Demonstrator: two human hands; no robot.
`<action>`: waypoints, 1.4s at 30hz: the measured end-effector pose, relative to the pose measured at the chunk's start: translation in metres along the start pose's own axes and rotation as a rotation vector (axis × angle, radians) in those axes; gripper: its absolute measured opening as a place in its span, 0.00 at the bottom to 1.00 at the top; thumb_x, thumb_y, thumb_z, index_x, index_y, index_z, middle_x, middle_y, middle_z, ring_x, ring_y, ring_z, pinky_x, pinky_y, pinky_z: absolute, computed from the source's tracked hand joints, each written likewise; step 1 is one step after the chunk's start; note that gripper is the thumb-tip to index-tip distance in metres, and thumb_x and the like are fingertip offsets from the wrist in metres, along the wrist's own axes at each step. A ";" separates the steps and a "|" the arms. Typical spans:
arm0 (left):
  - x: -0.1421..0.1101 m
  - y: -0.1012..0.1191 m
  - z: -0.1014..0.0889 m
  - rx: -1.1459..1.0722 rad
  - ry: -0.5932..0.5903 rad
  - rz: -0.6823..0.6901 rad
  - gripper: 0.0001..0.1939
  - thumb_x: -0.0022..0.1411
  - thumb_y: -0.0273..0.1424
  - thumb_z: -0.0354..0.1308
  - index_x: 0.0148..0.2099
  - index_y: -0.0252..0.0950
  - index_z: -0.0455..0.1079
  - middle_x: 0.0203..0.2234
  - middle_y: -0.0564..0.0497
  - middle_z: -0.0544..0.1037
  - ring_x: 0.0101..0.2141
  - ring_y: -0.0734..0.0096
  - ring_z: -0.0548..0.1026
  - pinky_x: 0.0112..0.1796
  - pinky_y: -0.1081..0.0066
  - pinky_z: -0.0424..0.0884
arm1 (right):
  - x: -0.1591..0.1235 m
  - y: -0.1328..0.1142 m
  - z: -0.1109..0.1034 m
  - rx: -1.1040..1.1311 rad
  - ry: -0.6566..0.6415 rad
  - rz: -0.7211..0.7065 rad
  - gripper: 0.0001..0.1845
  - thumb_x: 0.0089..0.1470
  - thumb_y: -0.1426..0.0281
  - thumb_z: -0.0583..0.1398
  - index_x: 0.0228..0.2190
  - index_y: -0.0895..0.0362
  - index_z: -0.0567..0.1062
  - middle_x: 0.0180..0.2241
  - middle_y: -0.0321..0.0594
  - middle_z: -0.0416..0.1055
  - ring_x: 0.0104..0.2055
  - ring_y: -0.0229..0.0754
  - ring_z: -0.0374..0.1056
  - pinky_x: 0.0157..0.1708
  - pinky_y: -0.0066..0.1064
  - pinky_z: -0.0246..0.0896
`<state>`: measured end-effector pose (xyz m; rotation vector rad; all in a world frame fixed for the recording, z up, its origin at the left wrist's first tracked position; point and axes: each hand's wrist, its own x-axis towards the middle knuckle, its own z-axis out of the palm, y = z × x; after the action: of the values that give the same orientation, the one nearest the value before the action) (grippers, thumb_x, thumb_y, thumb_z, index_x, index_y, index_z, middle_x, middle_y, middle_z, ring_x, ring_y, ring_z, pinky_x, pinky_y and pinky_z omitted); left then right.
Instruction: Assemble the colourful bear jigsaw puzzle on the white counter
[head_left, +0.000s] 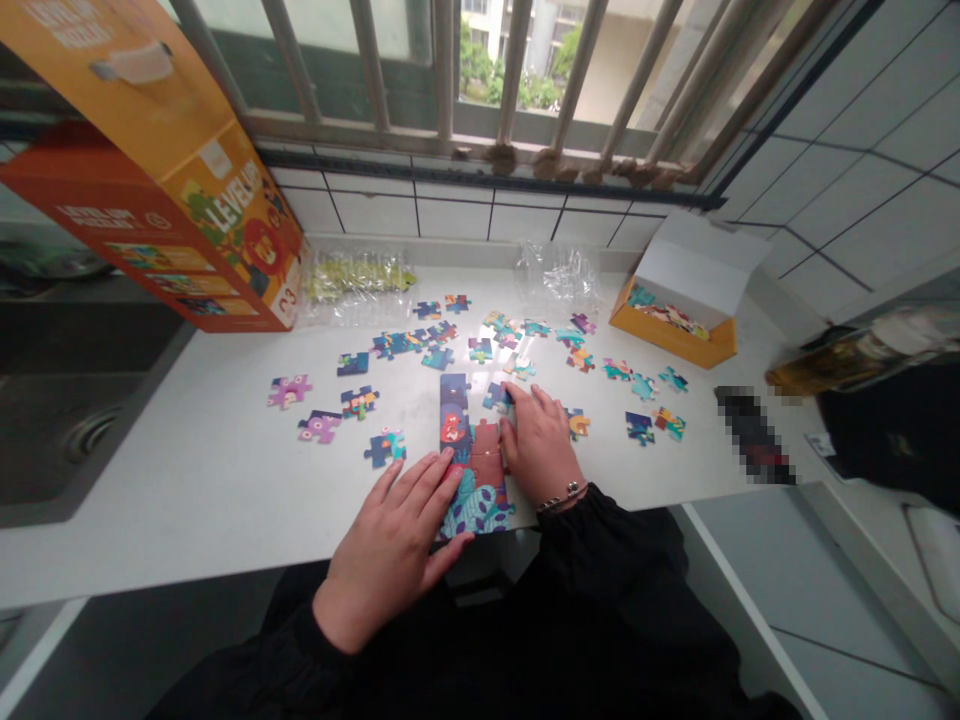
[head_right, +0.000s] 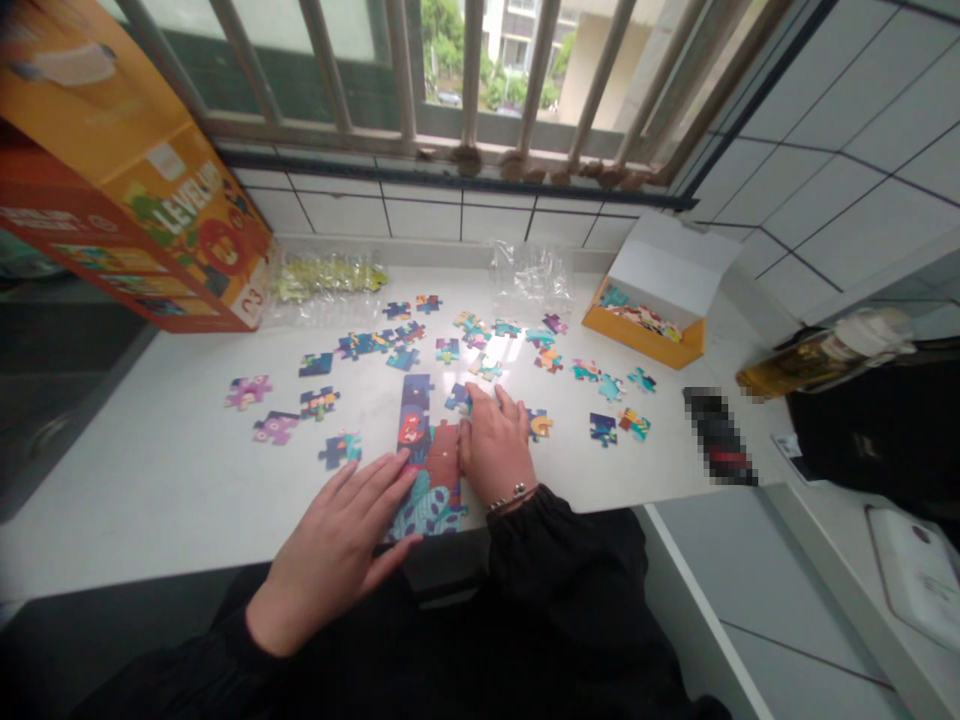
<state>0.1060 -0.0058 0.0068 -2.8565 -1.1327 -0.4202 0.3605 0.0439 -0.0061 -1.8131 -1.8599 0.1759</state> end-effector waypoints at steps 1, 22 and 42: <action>0.000 0.000 0.000 0.010 -0.001 0.004 0.34 0.77 0.46 0.58 0.76 0.35 0.64 0.73 0.39 0.70 0.70 0.47 0.71 0.69 0.44 0.64 | 0.001 0.001 -0.001 0.015 0.015 0.005 0.29 0.70 0.70 0.56 0.69 0.55 0.67 0.65 0.51 0.75 0.72 0.62 0.61 0.72 0.63 0.51; 0.002 0.000 -0.002 0.043 -0.009 0.014 0.34 0.77 0.47 0.57 0.76 0.34 0.63 0.73 0.38 0.70 0.69 0.48 0.71 0.67 0.43 0.66 | 0.004 0.001 -0.009 0.285 0.147 -0.065 0.33 0.64 0.78 0.60 0.67 0.52 0.68 0.52 0.49 0.72 0.55 0.53 0.72 0.59 0.51 0.74; 0.001 0.001 -0.001 0.028 -0.016 0.003 0.35 0.77 0.47 0.58 0.76 0.35 0.62 0.74 0.38 0.69 0.70 0.47 0.71 0.69 0.44 0.64 | 0.004 -0.004 -0.013 0.211 0.155 -0.094 0.20 0.68 0.79 0.57 0.56 0.52 0.79 0.53 0.48 0.77 0.56 0.49 0.75 0.60 0.47 0.74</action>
<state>0.1068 -0.0060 0.0082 -2.8420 -1.1271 -0.3794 0.3627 0.0438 0.0082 -1.5492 -1.7435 0.1845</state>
